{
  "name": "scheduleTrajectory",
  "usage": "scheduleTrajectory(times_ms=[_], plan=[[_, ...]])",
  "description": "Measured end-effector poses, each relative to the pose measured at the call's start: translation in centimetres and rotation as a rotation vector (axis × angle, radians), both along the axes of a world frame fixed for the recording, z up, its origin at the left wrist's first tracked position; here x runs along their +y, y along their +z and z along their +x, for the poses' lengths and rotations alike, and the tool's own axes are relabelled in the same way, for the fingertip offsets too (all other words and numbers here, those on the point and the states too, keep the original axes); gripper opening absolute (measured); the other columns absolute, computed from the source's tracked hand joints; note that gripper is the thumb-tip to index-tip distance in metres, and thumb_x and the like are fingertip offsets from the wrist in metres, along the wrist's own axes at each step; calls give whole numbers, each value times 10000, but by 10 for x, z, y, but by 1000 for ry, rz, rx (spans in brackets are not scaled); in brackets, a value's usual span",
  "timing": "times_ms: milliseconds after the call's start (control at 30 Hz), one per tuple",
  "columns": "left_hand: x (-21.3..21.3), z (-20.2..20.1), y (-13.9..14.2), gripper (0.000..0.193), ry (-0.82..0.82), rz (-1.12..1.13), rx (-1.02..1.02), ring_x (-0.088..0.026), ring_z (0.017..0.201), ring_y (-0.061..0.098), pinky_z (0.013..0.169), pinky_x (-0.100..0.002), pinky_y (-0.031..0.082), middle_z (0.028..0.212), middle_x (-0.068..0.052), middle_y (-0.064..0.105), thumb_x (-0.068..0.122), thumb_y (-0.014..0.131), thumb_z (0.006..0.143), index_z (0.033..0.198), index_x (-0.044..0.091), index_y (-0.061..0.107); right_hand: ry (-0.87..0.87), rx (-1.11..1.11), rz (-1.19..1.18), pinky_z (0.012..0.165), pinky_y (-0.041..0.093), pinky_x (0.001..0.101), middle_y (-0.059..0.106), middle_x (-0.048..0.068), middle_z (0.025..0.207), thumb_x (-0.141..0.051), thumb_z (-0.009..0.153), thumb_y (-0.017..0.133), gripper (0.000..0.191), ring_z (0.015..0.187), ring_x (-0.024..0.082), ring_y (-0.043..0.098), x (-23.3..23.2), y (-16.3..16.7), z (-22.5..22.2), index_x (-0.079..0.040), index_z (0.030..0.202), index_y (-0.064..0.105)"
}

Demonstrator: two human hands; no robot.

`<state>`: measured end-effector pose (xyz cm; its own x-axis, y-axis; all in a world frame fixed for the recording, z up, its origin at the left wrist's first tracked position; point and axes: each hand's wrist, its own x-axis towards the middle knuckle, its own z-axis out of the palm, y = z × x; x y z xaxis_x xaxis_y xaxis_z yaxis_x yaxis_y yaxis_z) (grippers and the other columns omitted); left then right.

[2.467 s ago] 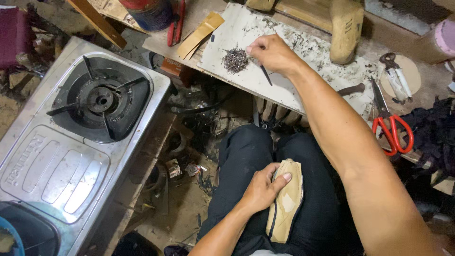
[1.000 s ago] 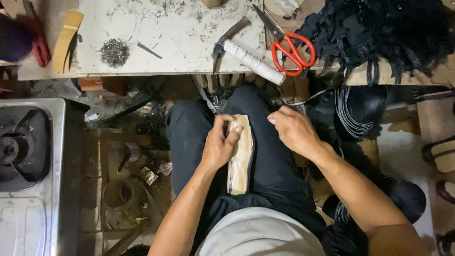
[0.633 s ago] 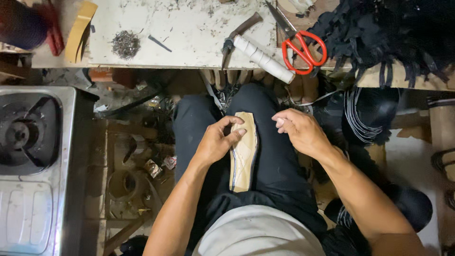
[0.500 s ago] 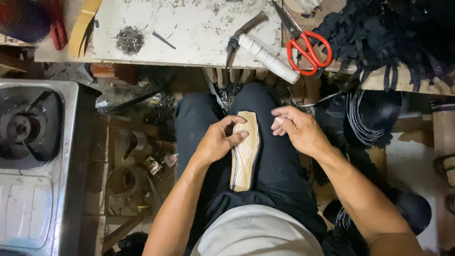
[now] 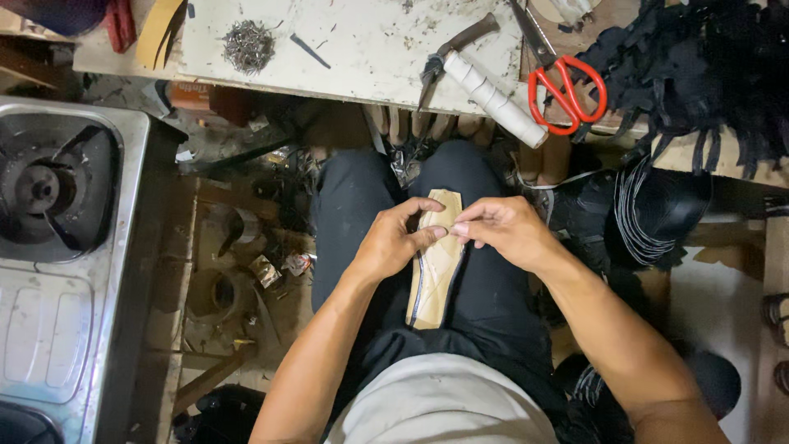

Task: The person sits with a shoe upper fitted over a wooden last on their lap. They press and fold the upper, trim excess material with red-handled scissors, hammer the sole edge, apply adhesive, and press the sole into place along the shoe edge.

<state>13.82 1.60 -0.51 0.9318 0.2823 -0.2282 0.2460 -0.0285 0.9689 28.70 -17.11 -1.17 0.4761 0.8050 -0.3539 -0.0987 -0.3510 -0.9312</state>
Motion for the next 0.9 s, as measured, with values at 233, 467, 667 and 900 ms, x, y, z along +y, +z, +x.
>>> scheduleTrajectory(times_ms=[233,467,667,900], plan=[[2,-2,4,389,12,24,10,-81,622,578,582,-291,502,710,-46,670,194,815,852,1203,71,700,36,-45,-115,582,540,252,757,77,814,-95,897,733,167,664,104,679,18,-6,4,14,1017,774],[1,-4,-11,240,14,-3,-100,-122,704,619,628,-289,515,931,-61,670,73,740,847,1083,43,708,26,-69,-171,561,527,243,733,65,766,-125,845,801,197,621,90,644,27,2,-2,25,955,736],[-3,-9,-27,161,7,-9,-214,-177,871,641,765,-308,517,1021,-66,659,42,687,872,1027,45,729,37,-83,-142,546,519,250,687,29,770,-165,801,841,266,633,79,630,35,17,-5,-7,937,676],[-9,-9,-27,91,55,-29,-234,-170,852,639,754,-311,506,975,-63,686,109,741,927,976,33,734,-112,-1441,99,802,532,418,691,110,1028,-131,939,812,225,920,307,673,47,69,30,-81,1113,678]])
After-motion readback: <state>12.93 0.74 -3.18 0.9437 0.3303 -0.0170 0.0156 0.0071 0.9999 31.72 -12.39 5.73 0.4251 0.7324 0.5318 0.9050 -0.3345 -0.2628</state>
